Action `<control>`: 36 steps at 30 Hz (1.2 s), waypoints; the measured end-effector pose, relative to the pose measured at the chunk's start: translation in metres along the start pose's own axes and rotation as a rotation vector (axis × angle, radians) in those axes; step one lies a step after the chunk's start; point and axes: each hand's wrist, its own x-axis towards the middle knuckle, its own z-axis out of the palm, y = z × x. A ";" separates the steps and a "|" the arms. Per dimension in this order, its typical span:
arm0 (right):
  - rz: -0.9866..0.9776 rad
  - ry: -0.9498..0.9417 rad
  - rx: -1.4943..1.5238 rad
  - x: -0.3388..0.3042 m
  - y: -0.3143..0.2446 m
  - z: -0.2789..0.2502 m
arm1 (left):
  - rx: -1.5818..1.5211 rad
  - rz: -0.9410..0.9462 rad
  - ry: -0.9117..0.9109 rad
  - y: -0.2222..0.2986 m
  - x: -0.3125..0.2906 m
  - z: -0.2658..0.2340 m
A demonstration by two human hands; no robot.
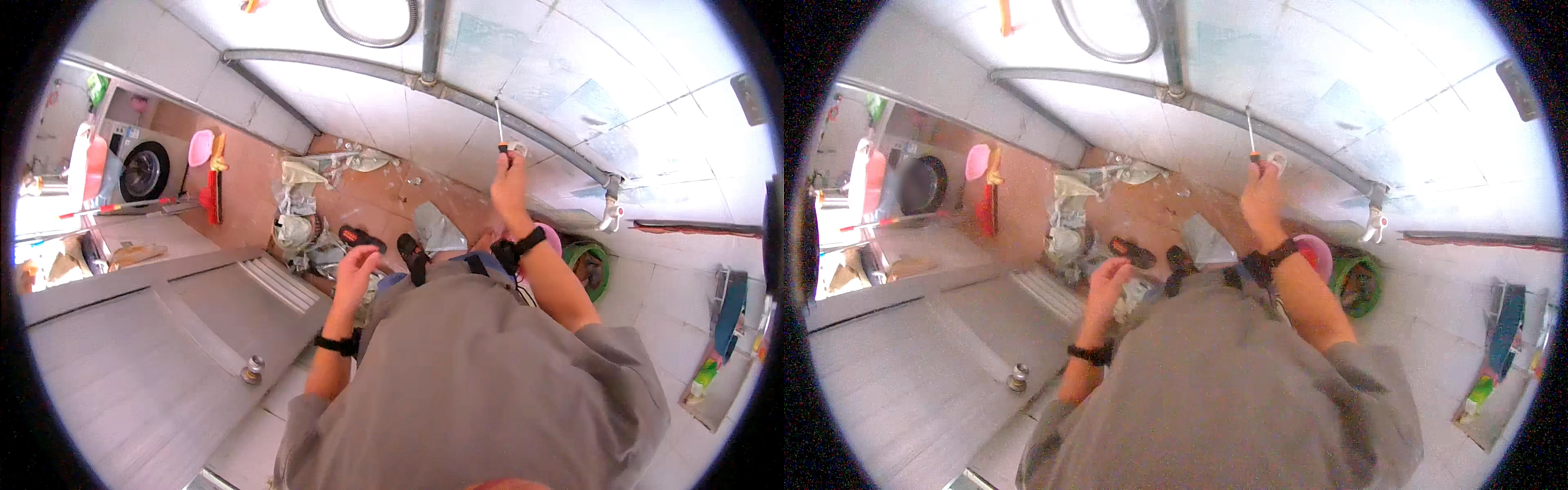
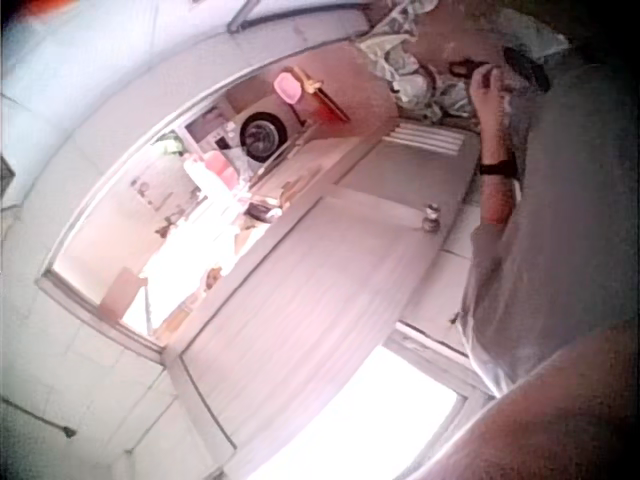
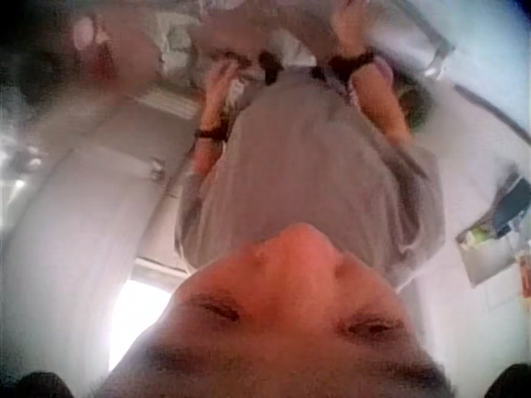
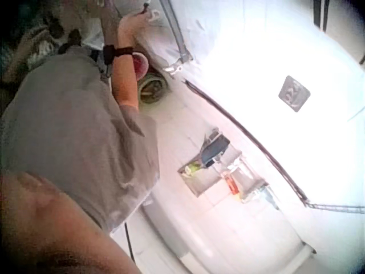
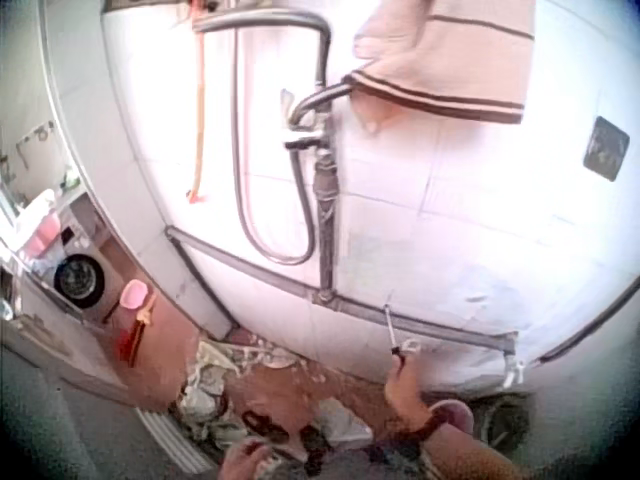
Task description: The person uses a screwdriver to scrape out old material or dirt from the tile joints on a bathroom wall, moving along different sections of the tile grout lines.
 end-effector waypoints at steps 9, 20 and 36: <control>0.232 -0.085 0.305 -0.011 -0.013 0.048 | 0.188 0.329 -0.370 0.093 0.103 0.107; 0.195 -0.215 1.029 -0.003 0.041 0.079 | 0.393 0.349 0.033 0.097 0.185 0.224; 0.111 -0.218 0.490 -0.011 0.011 0.012 | 0.528 0.239 -0.011 0.128 0.150 0.241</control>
